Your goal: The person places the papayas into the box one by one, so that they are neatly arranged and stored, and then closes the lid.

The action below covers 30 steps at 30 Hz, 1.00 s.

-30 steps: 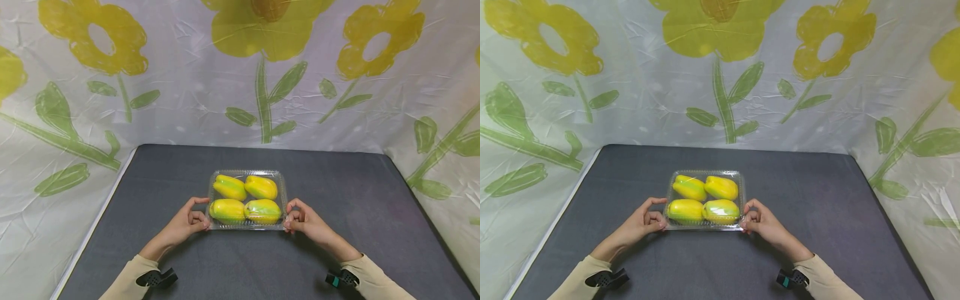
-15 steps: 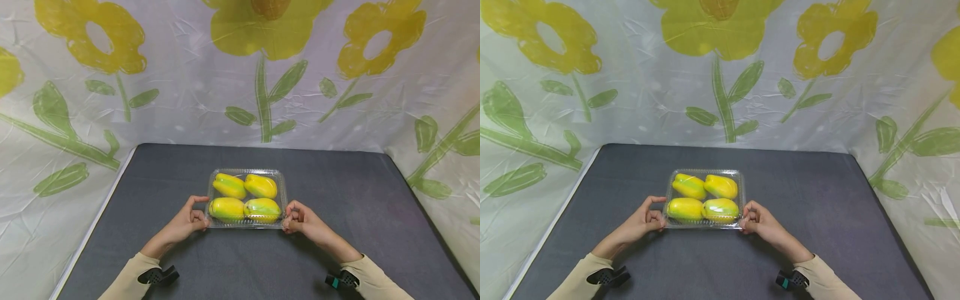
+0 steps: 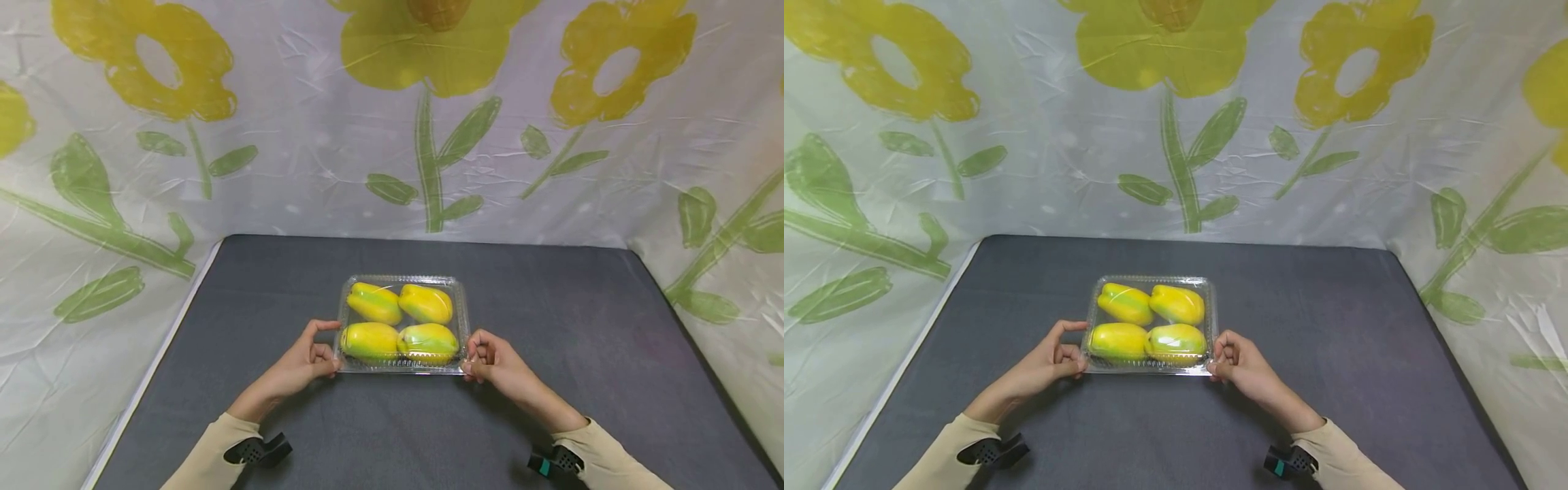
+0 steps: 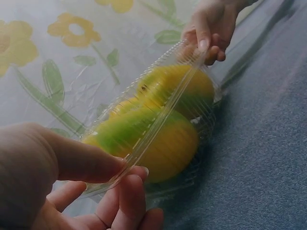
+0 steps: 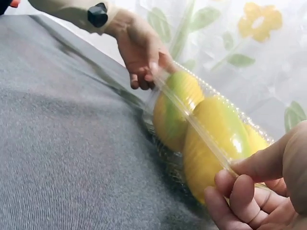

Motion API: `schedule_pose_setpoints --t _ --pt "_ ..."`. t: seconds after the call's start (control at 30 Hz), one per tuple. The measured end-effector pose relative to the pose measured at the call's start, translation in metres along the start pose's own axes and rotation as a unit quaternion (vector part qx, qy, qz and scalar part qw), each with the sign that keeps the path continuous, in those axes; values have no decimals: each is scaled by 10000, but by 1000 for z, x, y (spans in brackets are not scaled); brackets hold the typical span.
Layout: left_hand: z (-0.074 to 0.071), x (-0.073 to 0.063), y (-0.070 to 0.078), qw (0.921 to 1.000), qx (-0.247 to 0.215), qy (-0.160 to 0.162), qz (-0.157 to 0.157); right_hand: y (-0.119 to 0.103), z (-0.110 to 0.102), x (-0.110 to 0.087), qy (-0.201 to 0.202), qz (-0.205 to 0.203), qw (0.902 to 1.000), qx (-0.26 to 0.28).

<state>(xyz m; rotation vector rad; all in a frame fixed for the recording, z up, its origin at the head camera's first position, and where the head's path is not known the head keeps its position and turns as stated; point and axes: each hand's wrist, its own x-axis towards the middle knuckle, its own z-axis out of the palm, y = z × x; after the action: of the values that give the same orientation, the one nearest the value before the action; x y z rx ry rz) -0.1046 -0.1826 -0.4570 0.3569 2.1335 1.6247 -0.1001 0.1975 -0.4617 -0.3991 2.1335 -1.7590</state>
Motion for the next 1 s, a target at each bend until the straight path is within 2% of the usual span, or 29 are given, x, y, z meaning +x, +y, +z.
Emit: schedule_pose_setpoints --t 0.23,0.43,0.53,0.73,1.0 --pt "-3 2 -2 9998 3 108 177 3 -4 1 -171 -125 9995 240" --pt "-3 6 -5 9975 404 499 283 8 -4 2 199 -343 9991 141" --pt "-2 9 -5 9933 788 752 398 9 -3 4 389 -469 9981 -61" --pt "-3 15 -2 9799 1437 1267 551 9 -2 11 518 -590 9941 -746" --pt "-8 26 1 9709 1810 1542 282 5 -7 27 470 -490 9881 -1383"
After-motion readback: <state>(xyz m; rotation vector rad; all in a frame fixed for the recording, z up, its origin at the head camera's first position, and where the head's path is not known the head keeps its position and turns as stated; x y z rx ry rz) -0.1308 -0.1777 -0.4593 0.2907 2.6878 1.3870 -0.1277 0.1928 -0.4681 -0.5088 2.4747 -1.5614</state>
